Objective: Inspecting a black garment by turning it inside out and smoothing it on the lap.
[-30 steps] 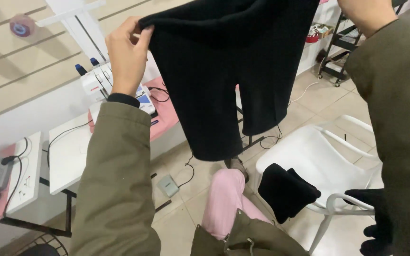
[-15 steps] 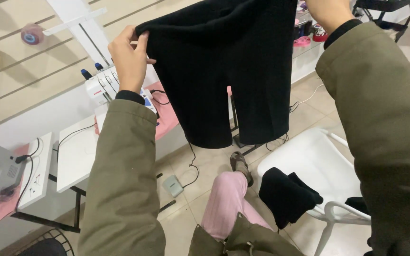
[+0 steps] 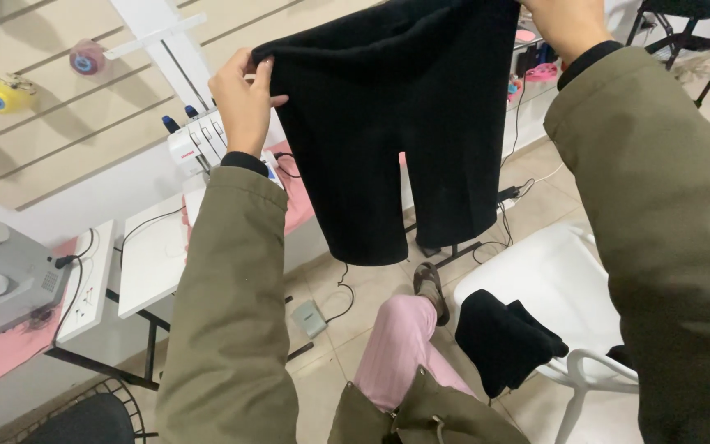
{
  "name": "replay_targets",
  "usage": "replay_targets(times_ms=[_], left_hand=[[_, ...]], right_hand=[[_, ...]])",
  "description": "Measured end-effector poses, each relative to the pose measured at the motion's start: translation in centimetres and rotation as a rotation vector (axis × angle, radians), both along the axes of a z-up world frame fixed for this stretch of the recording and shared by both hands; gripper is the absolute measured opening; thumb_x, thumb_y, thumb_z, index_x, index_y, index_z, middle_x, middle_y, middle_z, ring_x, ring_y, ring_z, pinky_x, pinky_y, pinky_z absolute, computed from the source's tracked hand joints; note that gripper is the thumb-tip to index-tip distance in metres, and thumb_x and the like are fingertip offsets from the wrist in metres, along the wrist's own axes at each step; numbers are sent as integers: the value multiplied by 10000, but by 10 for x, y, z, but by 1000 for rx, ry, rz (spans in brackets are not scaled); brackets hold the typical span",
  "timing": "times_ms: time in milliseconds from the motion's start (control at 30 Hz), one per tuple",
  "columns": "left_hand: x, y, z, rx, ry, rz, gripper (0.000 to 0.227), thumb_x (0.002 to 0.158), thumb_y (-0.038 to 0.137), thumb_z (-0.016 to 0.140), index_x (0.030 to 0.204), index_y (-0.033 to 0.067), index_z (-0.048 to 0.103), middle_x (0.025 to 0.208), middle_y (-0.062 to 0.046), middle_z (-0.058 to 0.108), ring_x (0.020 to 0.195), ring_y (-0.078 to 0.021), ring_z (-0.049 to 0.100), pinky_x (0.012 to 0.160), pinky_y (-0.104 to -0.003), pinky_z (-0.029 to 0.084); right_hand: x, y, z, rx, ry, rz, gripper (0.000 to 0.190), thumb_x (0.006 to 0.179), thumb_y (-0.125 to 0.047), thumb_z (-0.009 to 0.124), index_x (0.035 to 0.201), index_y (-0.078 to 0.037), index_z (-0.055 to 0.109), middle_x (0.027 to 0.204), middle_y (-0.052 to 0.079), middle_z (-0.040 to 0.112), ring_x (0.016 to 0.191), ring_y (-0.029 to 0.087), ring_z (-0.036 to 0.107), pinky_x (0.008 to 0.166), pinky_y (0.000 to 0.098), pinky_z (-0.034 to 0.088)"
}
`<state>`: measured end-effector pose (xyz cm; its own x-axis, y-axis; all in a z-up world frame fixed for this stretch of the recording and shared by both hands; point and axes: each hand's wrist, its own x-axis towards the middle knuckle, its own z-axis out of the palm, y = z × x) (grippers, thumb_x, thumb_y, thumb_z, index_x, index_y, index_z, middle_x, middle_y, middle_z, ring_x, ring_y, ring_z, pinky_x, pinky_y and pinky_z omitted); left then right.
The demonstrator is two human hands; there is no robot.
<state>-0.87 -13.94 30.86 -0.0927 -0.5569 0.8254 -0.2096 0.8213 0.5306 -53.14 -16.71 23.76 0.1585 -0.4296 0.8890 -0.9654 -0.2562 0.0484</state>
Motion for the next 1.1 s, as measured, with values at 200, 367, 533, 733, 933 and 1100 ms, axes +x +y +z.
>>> replay_targets(times_ms=[200, 367, 533, 733, 933, 1100], left_hand=[[3, 7, 6, 35, 16, 37, 124, 987, 33, 653, 933, -77, 673, 810, -54, 656, 685, -110, 662, 558, -295, 617], [6, 11, 5, 21, 30, 16, 112, 974, 26, 651, 949, -77, 686, 851, -49, 684, 725, -102, 669, 553, -293, 619], [11, 12, 4, 54, 26, 36, 110, 978, 29, 655, 957, -75, 684, 838, -59, 681, 710, -104, 674, 558, -291, 618], [13, 17, 2, 59, 27, 30, 107, 982, 28, 649, 950, -69, 678, 821, -44, 661, 695, -100, 668, 561, -290, 617], [17, 5, -3, 84, 20, 60, 149, 981, 30, 667, 884, -75, 626, 759, -40, 602, 665, -83, 636, 557, -292, 614], [17, 9, -3, 91, 21, 72, 143, 981, 30, 666, 886, -72, 633, 745, -36, 596, 652, -77, 624, 554, -290, 614]], right_hand=[[59, 58, 42, -30, -198, 215, 252, 1061, -225, 772, 1047, 26, 762, 838, 136, 704, 746, 248, 655, 698, 395, 510], [76, 72, 53, -3, -345, 230, 287, 1005, -197, 855, 970, 57, 727, 881, 114, 714, 758, 204, 686, 696, 350, 546], [82, 77, 53, 11, -350, 247, 277, 1000, -175, 859, 985, 55, 705, 894, 116, 709, 793, 201, 694, 725, 339, 560], [88, 80, 54, 39, -377, 305, 239, 1002, -125, 850, 1074, 47, 701, 952, 114, 708, 850, 197, 691, 766, 330, 565], [91, 78, 56, 56, -390, 358, 248, 972, -72, 842, 1166, 18, 717, 965, 105, 695, 892, 181, 677, 795, 313, 567], [91, 77, 52, 55, -404, 415, 249, 974, -44, 832, 1178, 21, 705, 996, 91, 698, 924, 166, 686, 816, 299, 574]])
